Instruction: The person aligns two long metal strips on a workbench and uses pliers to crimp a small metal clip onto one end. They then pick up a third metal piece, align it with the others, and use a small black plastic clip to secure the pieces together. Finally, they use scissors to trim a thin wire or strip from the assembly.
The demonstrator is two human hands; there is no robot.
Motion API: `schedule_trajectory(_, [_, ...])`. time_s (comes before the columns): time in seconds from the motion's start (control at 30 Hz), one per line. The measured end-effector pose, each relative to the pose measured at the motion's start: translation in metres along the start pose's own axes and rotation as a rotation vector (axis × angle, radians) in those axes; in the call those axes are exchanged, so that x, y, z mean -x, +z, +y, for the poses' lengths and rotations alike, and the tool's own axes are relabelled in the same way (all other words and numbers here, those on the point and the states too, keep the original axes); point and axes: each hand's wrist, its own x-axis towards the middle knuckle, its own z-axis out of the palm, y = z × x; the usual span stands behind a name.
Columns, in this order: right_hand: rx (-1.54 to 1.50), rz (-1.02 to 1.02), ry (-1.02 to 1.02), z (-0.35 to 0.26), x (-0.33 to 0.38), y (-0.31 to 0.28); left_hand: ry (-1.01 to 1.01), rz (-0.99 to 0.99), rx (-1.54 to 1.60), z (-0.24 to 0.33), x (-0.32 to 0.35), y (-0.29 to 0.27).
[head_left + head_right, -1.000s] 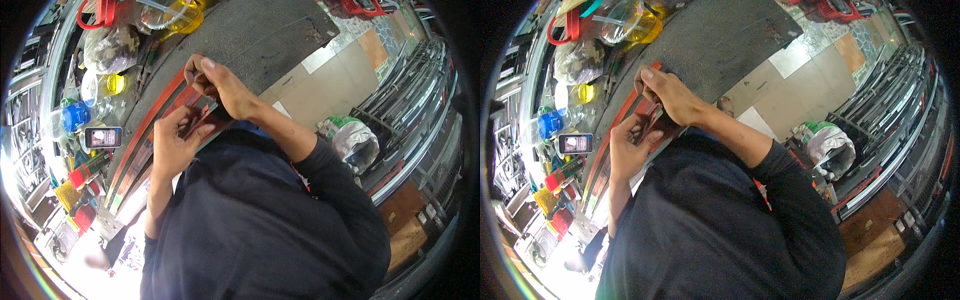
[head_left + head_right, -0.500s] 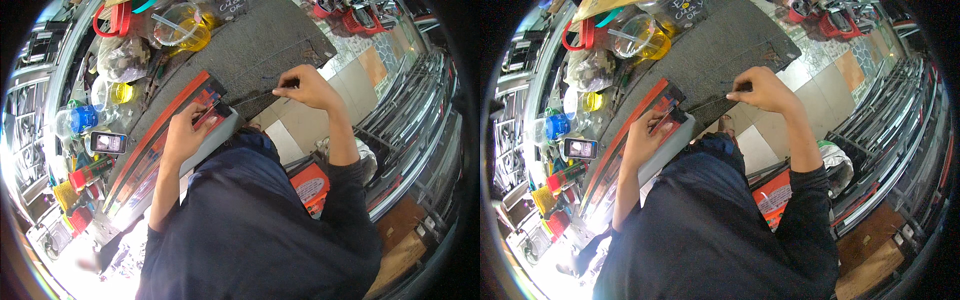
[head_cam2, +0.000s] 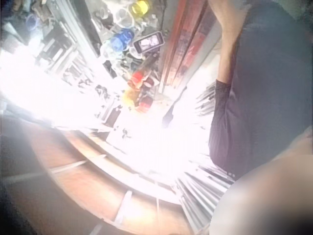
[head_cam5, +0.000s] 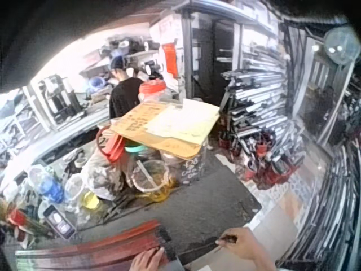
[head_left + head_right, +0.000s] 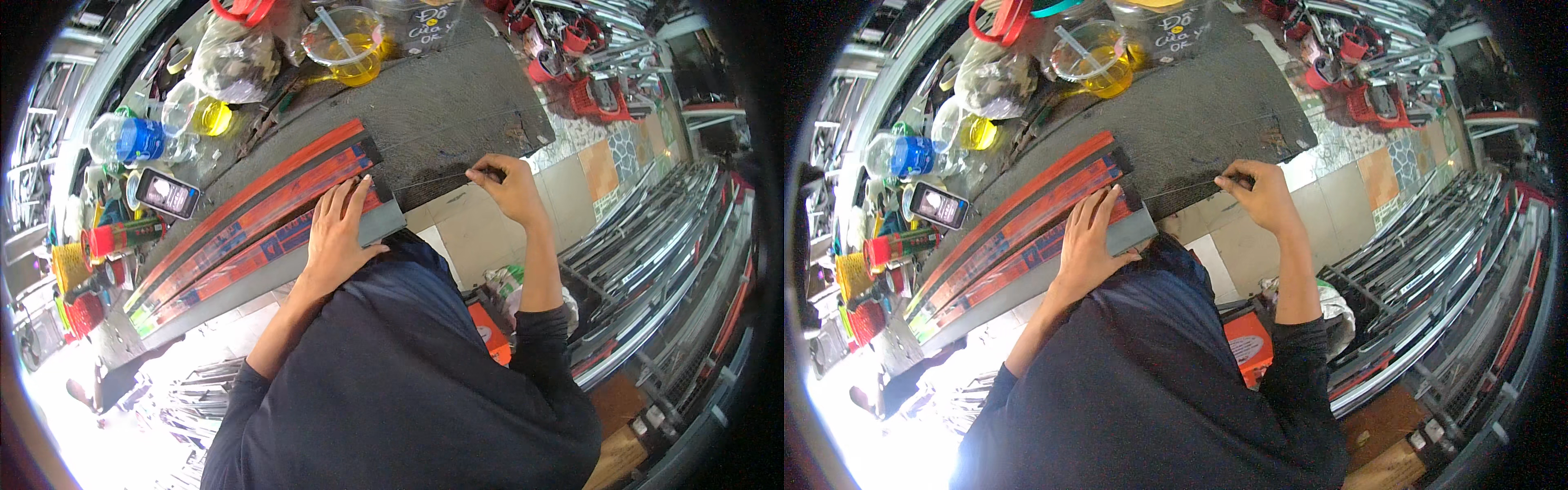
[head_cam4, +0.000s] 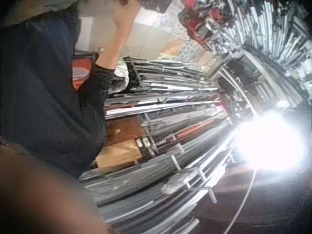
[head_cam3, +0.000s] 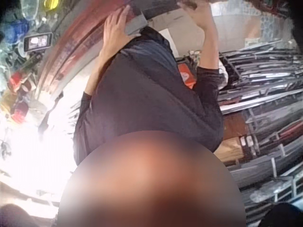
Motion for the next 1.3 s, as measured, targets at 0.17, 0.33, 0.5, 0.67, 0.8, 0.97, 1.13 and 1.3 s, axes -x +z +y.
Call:
schedule_trajectory(0.17, [0.041, 0.040, -0.052, 0.013, 0.003, -0.007, 0.029, 0.135, 0.029, -0.009, 0.003, 0.016])
schedule_trajectory(0.33, [0.178, 0.172, -0.073, 0.040, -0.008, -0.061, 0.026, 0.197, 0.118, -0.008, 0.008, 0.015])
schedule_trajectory(0.5, [0.217, 0.252, -0.109, 0.085, -0.045, -0.115, 0.044, 0.228, 0.154, -0.005, 0.007, 0.010])
schedule_trajectory(0.67, [0.282, 0.303, -0.029, 0.134, -0.083, -0.146, 0.027, 0.251, 0.154, -0.005, -0.001, 0.017])
schedule_trajectory(0.8, [0.221, 0.399, -0.043, 0.161, -0.090, -0.146, 0.019, 0.270, 0.150, -0.011, 0.008, 0.016])
schedule_trajectory(0.97, [-0.537, 0.575, 0.242, 0.210, -0.093, -0.119, 0.037, 0.343, 0.066, -0.013, 0.024, 0.019])
schedule_trajectory(1.13, [-0.891, 0.724, 0.451, 0.296, -0.069, -0.050, -0.024, 0.338, 0.076, -0.029, 0.053, 0.015])
schedule_trajectory(1.3, [-0.741, 0.638, 0.799, 0.366, -0.023, 0.117, -0.061, 0.474, 0.145, -0.062, 0.108, -0.007])
